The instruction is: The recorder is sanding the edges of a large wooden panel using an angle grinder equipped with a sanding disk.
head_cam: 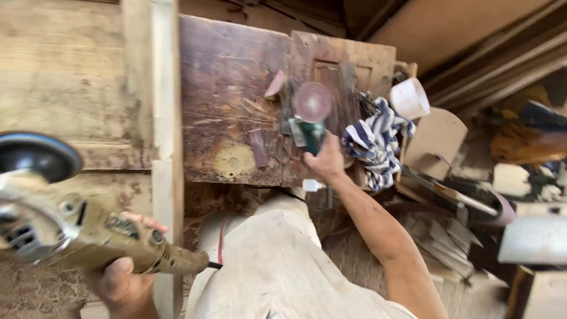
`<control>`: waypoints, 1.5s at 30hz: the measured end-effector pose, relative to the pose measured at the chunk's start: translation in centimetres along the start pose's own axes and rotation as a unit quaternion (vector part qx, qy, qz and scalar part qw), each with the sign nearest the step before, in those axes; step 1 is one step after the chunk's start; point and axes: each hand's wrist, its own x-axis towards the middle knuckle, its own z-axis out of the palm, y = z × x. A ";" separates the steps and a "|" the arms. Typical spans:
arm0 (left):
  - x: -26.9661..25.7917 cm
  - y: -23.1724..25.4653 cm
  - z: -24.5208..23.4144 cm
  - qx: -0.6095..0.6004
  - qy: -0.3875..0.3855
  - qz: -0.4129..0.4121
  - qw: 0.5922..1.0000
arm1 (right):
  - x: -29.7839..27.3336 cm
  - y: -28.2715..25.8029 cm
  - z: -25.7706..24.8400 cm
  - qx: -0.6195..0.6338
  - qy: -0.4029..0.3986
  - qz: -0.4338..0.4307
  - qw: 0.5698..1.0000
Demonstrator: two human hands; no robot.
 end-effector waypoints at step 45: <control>31.5 -20.7 4.5 0.271 0.274 -0.027 0.922 | 28.9 -35.5 1.3 0.224 -0.508 -0.204 0.807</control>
